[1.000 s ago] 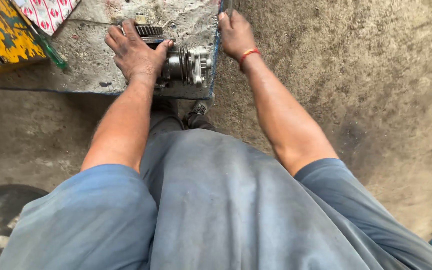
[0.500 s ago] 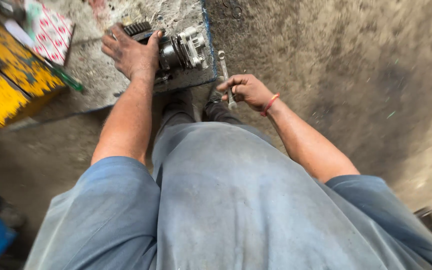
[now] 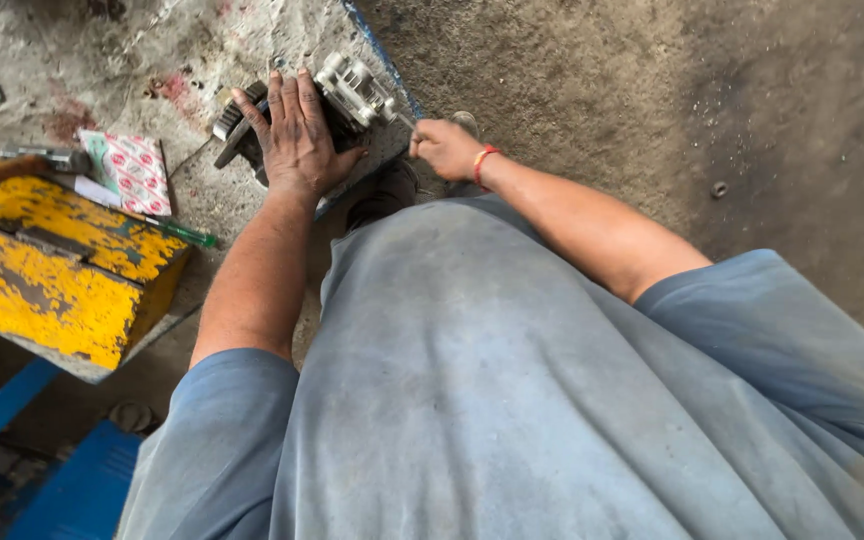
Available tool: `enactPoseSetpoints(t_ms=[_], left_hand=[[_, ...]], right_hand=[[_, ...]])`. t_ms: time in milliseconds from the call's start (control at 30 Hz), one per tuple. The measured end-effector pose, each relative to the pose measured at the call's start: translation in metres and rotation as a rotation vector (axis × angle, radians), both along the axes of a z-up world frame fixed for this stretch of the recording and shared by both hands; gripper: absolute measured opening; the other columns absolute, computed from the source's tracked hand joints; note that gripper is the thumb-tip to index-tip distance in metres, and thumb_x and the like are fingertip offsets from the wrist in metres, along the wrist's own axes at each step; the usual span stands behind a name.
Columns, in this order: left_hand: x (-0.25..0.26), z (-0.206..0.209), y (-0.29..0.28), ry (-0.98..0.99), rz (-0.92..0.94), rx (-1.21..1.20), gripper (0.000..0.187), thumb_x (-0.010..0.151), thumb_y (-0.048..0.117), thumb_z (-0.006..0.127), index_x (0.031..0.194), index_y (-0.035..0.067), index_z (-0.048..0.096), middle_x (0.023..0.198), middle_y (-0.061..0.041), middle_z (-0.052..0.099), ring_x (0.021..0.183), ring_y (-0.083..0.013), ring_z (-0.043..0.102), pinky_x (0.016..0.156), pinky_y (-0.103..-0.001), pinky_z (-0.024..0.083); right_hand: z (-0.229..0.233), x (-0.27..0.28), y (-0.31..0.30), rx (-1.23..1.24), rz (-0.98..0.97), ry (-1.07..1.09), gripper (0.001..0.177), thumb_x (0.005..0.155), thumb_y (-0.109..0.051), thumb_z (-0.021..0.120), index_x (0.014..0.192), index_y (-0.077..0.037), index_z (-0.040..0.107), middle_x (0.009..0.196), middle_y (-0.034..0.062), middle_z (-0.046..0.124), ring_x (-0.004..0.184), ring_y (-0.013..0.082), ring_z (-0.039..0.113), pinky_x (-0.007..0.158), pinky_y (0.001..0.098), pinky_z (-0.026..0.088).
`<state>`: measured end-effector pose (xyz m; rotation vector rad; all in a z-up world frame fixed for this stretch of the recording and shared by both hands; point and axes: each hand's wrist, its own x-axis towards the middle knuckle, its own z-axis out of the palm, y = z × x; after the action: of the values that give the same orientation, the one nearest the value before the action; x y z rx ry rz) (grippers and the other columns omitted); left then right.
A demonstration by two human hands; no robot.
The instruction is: The person uses a wrench to loosen and tighten bolts on a mechanical part placed on a workbench. They rotate the part, adjust the bolts, and separate two components before reassembling them.
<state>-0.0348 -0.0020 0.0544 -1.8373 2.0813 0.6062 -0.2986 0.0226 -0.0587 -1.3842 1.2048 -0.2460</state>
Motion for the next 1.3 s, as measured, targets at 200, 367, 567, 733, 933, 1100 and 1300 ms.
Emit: enactPoseSetpoints(t_ms=[200,367,567,733,933,1100,1300], left_hand=[[-0.005,-0.005,-0.011,0.049,0.044,0.015,0.128,0.074,0.064,0.080,0.161,0.001,0.011,0.165,-0.021,0.020,0.155,-0.0354,0.009,0.124,-0.053,-0.006],[0.001,-0.010,-0.012,0.091,0.065,0.040,0.123,0.075,0.059,0.081,0.161,0.002,0.014,0.166,-0.017,0.021,0.156,-0.0341,0.009,0.125,-0.053,-0.007],[0.003,-0.013,-0.010,0.152,0.067,0.002,0.113,0.079,0.049,0.080,0.161,-0.001,0.020,0.165,-0.018,0.027,0.155,-0.0371,0.014,0.125,-0.055,-0.009],[0.000,-0.015,-0.015,0.096,0.072,0.051,0.109,0.074,0.034,0.079,0.160,0.001,0.020,0.164,-0.015,0.028,0.153,-0.0364,0.016,0.122,-0.056,-0.012],[0.006,-0.007,-0.016,0.107,0.035,0.037,0.101,0.074,0.022,0.073,0.159,-0.001,0.023,0.162,-0.018,0.030,0.152,-0.0392,0.016,0.119,-0.060,-0.012],[0.014,-0.015,-0.013,0.219,0.012,-0.090,0.094,0.079,0.018,0.072,0.159,-0.006,0.029,0.160,-0.019,0.038,0.153,-0.0421,0.020,0.123,-0.063,-0.009],[0.032,-0.013,0.027,0.550,0.227,-0.147,0.101,0.067,0.026,0.080,0.153,-0.002,0.033,0.151,-0.022,0.043,0.149,-0.0426,0.024,0.124,-0.064,0.000]], right_hand=[[0.002,0.020,0.002,-0.135,0.023,0.076,0.013,0.097,-0.009,0.049,0.105,-0.005,0.058,0.092,0.0179,0.071,0.090,0.0363,0.070,0.079,0.0461,0.054],[0.025,0.018,-0.004,-0.234,0.124,0.200,0.015,0.098,-0.010,0.052,0.113,-0.005,0.053,0.092,0.0226,0.070,0.093,0.0452,0.067,0.079,0.0532,0.052],[0.050,0.011,-0.016,-0.163,0.278,0.228,0.014,0.097,-0.010,0.052,0.111,-0.009,0.055,0.093,0.0198,0.070,0.089,0.0428,0.068,0.077,0.0519,0.053],[0.063,0.002,-0.008,-0.099,0.250,0.251,0.023,0.103,-0.027,0.055,0.104,-0.005,0.057,0.091,0.0196,0.068,0.087,0.0421,0.066,0.075,0.0498,0.051],[0.060,0.007,0.010,0.104,-0.103,0.318,0.048,0.108,-0.041,0.044,0.084,-0.006,0.067,0.079,0.0111,0.070,0.079,0.0266,0.068,0.077,0.0396,0.053],[0.066,0.016,0.002,0.152,-0.119,0.381,0.054,0.108,-0.045,0.041,0.080,-0.006,0.068,0.078,0.0093,0.071,0.078,0.0246,0.068,0.078,0.0393,0.052],[0.122,0.026,0.019,0.171,0.100,0.395,0.044,0.094,-0.049,0.062,0.108,-0.007,0.066,0.095,0.0142,0.072,0.091,0.0306,0.069,0.081,0.0432,0.052]])
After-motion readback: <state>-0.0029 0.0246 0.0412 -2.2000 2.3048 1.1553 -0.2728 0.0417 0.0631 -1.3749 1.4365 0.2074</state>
